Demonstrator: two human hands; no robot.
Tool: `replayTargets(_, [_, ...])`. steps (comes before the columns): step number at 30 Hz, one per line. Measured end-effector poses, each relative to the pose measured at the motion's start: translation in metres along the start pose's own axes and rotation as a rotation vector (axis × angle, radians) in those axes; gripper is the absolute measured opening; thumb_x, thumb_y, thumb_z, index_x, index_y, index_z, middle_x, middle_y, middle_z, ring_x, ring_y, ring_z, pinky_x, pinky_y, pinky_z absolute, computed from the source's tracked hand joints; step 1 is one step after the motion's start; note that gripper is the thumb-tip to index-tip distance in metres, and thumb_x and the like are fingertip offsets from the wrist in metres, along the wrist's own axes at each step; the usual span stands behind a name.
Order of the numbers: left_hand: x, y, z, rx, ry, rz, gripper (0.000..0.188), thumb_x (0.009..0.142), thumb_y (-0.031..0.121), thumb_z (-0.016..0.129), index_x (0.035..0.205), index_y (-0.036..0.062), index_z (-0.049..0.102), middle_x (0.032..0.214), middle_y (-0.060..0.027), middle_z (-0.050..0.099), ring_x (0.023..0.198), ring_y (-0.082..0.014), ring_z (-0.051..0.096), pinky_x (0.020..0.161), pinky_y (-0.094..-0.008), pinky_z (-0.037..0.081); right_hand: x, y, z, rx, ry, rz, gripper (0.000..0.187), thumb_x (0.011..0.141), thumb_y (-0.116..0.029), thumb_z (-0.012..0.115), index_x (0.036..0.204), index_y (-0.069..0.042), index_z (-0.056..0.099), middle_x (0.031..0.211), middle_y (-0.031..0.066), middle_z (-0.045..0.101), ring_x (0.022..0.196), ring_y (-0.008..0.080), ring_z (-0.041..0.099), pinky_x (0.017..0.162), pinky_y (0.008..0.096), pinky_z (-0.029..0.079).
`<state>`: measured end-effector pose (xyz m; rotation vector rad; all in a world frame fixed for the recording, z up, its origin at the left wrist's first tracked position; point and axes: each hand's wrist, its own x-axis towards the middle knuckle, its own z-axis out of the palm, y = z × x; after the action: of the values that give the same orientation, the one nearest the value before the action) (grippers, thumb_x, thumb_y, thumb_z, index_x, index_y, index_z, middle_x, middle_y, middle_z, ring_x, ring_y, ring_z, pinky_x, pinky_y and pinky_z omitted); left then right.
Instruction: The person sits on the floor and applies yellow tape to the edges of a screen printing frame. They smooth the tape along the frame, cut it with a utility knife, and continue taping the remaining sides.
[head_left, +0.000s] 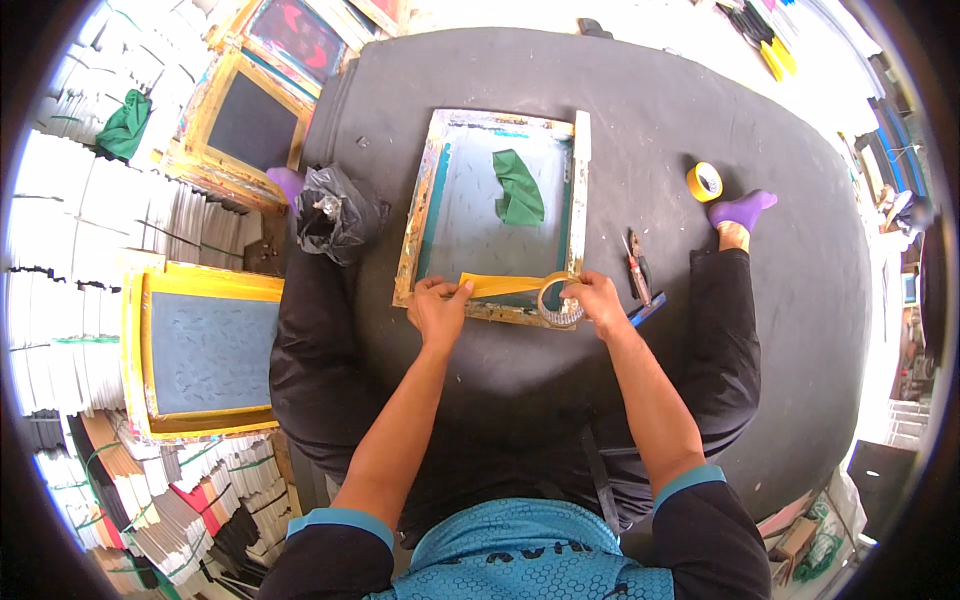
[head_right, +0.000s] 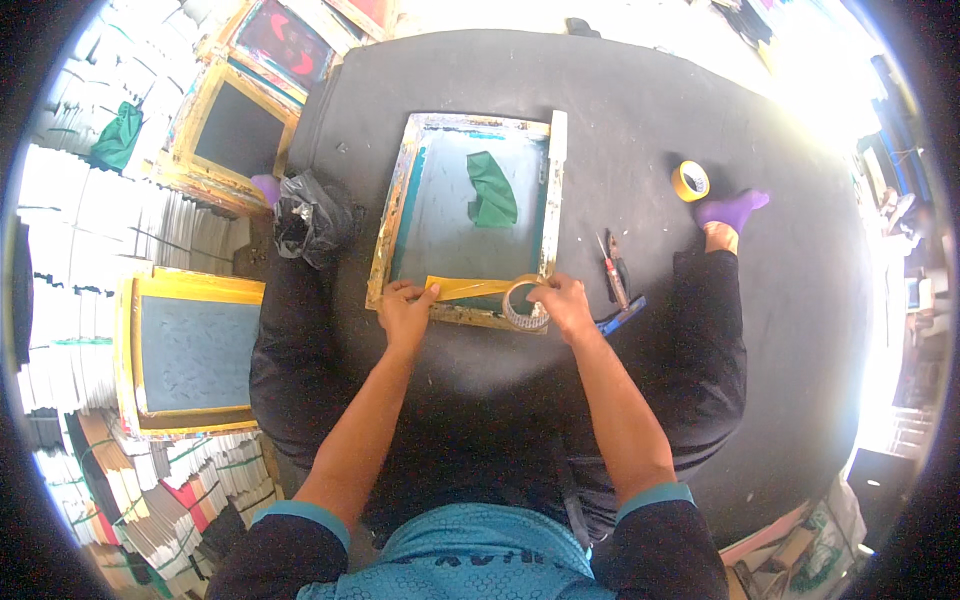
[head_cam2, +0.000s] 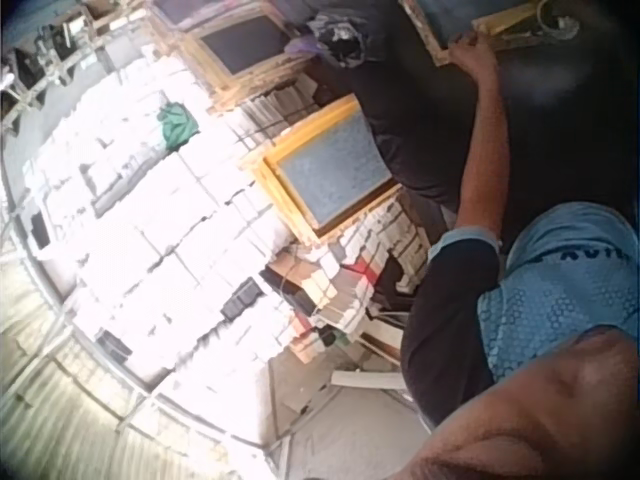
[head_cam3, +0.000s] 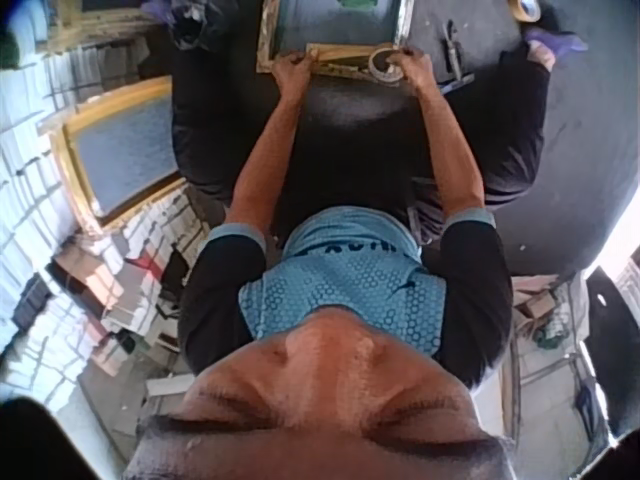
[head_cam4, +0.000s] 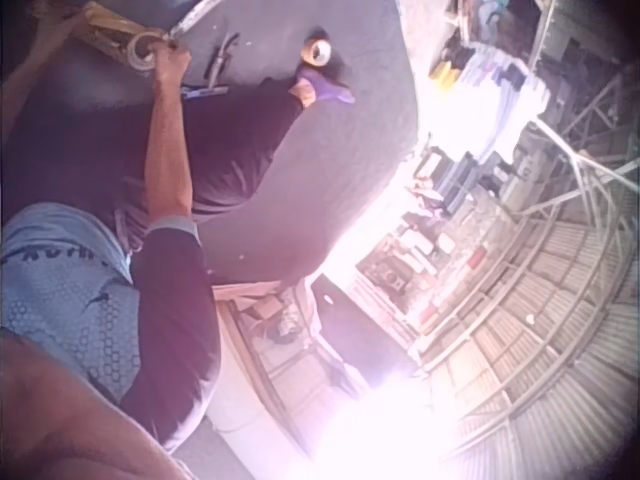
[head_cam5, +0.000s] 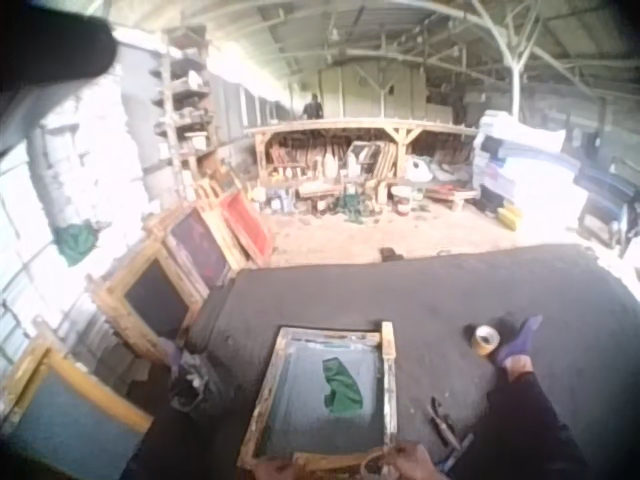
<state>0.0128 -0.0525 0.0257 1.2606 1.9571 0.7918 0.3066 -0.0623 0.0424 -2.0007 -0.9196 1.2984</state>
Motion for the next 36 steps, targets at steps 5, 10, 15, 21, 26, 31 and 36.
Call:
replayTargets(5, [0.014,0.015,-0.034,0.272,0.049,-0.016,0.033,0.08,0.04,0.087,0.089,0.0082,0.083,0.155,-0.0137,0.049,0.144,-0.0367,0.043,0.118,-0.0626,0.025,-0.039,-0.015,0.023,-0.277,-0.069,-0.028,0.047,0.069,-0.03,0.084,0.1,0.005,0.076,0.102,0.0218,0.07,0.097,0.0301,0.068,0.084,0.0389,0.055])
replayTargets(10, [0.031,-0.039,-0.036,-0.021,-0.008,-0.038,0.034,0.08,0.037,0.088,0.093,0.0063,0.084,0.162,-0.0163,0.042,0.146,-0.0351,0.045,0.119,-0.0544,0.031,-0.067,0.001,0.059,-0.045,0.046,0.046,0.039,0.067,-0.023,0.088,0.09,0.005,0.073,0.131,0.0218,0.048,0.118,0.0324,0.054,0.097,0.0406,0.05])
replayTargets(15, [0.024,-0.043,-0.021,-0.19,-0.035,-0.004,0.033,0.084,0.025,0.088,0.099,-0.0036,0.081,0.162,-0.0218,0.036,0.128,-0.0317,0.062,0.106,-0.0392,0.049,-0.049,0.005,0.043,-0.163,0.12,-0.055,0.048,0.067,-0.024,0.089,0.104,0.002,0.074,0.14,0.0255,0.044,0.125,0.0381,0.054,0.101,0.0432,0.051])
replayTargets(21, [-0.005,0.005,-0.025,-0.012,0.021,0.069,0.031,0.086,0.023,0.087,0.099,-0.0041,0.081,0.132,-0.0201,0.066,0.108,-0.023,0.068,0.093,-0.0371,0.052,-0.049,0.001,0.001,-0.393,0.09,-0.33,0.044,0.069,-0.019,0.089,0.104,0.0,0.071,0.125,0.026,0.061,0.117,0.0391,0.063,0.097,0.0433,0.053])
replayTargets(26, [-0.011,0.003,-0.042,-0.579,-0.169,-0.115,0.03,0.087,0.017,0.086,0.1,-0.0088,0.079,0.09,-0.0053,0.076,0.079,-0.0093,0.062,0.077,-0.0266,0.049,-0.078,-0.037,-0.012,-0.345,-0.057,-0.613,0.04,0.075,-0.009,0.087,0.107,-0.003,0.064,0.099,0.02,0.073,0.098,0.0386,0.074,0.085,0.0424,0.058])
replayTargets(31, [-0.01,0.031,-0.058,-0.517,-0.198,-0.077,0.028,0.086,0.013,0.087,0.102,-0.0089,0.079,0.085,-0.0041,0.075,0.076,-0.0074,0.06,0.07,-0.0245,0.046,-0.054,-0.054,-0.032,-0.222,-0.117,-0.836,0.037,0.073,0.0,0.084,0.105,-0.002,0.066,0.098,0.0166,0.073,0.095,0.0294,0.075,0.081,0.0377,0.058])
replayTargets(36, [-0.006,0.068,-0.067,-0.65,-0.221,0.023,0.024,0.086,0.012,0.087,0.099,-0.0073,0.08,0.082,-0.003,0.073,0.073,-0.0074,0.059,0.066,-0.0247,0.045,-0.044,-0.096,-0.057,-0.229,-0.16,-0.972,0.034,0.072,0.001,0.082,0.101,-0.003,0.065,0.094,0.0112,0.071,0.087,0.0225,0.072,0.079,0.0342,0.056])
